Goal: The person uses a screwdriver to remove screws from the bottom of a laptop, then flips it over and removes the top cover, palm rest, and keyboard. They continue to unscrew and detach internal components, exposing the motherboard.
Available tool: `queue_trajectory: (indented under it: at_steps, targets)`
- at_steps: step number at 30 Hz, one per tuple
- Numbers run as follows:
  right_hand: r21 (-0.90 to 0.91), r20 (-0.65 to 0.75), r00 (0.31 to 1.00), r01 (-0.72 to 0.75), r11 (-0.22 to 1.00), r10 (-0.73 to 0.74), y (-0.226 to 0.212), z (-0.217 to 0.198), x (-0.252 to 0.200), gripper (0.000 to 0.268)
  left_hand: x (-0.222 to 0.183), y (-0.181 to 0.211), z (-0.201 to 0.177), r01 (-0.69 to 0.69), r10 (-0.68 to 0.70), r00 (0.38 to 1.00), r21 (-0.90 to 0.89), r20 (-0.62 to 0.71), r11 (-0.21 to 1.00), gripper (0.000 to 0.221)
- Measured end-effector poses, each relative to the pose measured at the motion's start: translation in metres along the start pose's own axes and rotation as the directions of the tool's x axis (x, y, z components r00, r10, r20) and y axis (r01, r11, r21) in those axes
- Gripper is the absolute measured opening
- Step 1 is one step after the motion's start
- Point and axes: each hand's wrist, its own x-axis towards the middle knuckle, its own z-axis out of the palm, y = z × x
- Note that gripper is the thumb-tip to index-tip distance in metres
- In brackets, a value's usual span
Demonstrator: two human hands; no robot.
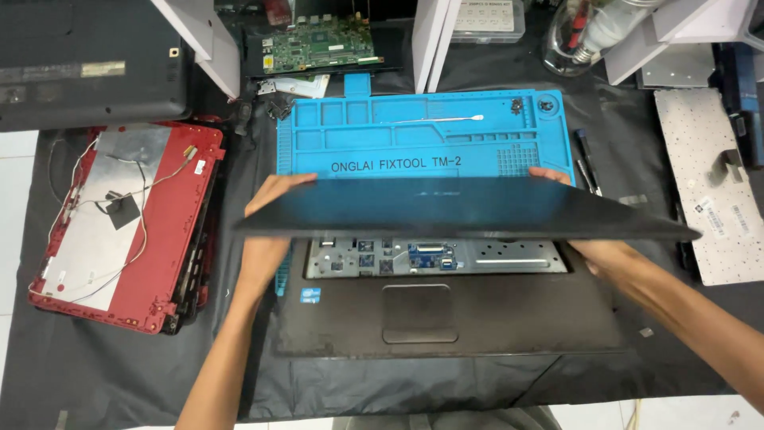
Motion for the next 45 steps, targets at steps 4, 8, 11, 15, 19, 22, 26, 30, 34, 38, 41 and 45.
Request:
queue_trajectory:
  at_steps: [4,8,11,15,19,22,26,30,34,38,41,45]
  targets:
    - [0.131,0.06,0.99,0.122,0.984,-0.131,0.026,-0.012,0.017,0.051,0.0,0.003,0.003,-0.101,0.1,0.995,0.073,0.016,0.992,0.04]
    - [0.244,0.07,0.951,0.276,0.93,-0.301,0.028,-0.011,0.028,0.054,0.002,0.004,0.007,-0.068,0.07,0.997,0.096,-0.018,0.993,0.043]
    - [0.246,0.028,0.951,0.293,0.924,-0.309,0.043,-0.011,0.053,0.051,0.005,0.0,0.012,-0.09,0.094,0.995,0.126,-0.027,0.988,0.043]
    - [0.175,-0.066,0.988,0.147,0.973,-0.138,0.014,-0.006,0.038,0.053,0.008,0.012,0.02,0.094,-0.09,0.995,0.107,-0.043,0.99,0.045]
    - [0.125,-0.025,0.994,0.113,0.986,-0.11,-0.009,-0.008,0.019,0.058,0.007,0.01,0.025,0.198,-0.194,0.979,0.067,-0.057,0.978,0.046]
    - [-0.007,0.01,0.954,0.299,0.954,-0.298,-0.011,-0.01,0.013,0.061,0.007,0.009,0.026,0.049,-0.044,0.997,0.076,-0.063,0.996,0.045]
    - [-0.182,0.08,0.852,0.523,0.833,-0.518,-0.029,0.0,-0.003,0.066,0.001,-0.001,0.022,0.04,-0.035,0.999,0.183,-0.031,0.982,0.052]
    - [-0.179,-0.088,0.911,0.384,0.906,-0.403,0.0,0.003,0.0,0.072,-0.005,-0.033,0.022,0.007,0.001,0.999,0.253,-0.033,0.967,0.059]
    - [0.072,-0.182,0.941,0.301,0.951,-0.284,0.055,0.0,0.005,0.059,-0.007,-0.012,0.017,0.02,-0.017,1.0,0.255,-0.016,0.967,0.057]
    - [0.008,-0.185,0.894,0.417,0.909,-0.409,0.038,0.001,-0.008,0.045,-0.003,0.002,0.013,-0.014,0.003,0.999,0.253,0.047,0.967,0.056]
    - [-0.122,-0.158,0.894,0.404,0.907,-0.419,0.039,-0.002,-0.009,0.046,-0.006,-0.001,0.011,-0.067,0.048,0.996,0.263,0.077,0.963,0.058]
    - [-0.265,-0.124,0.846,0.475,0.839,-0.518,0.036,-0.006,-0.006,0.049,-0.005,0.001,0.012,-0.085,0.061,0.994,0.282,0.09,0.956,0.056]
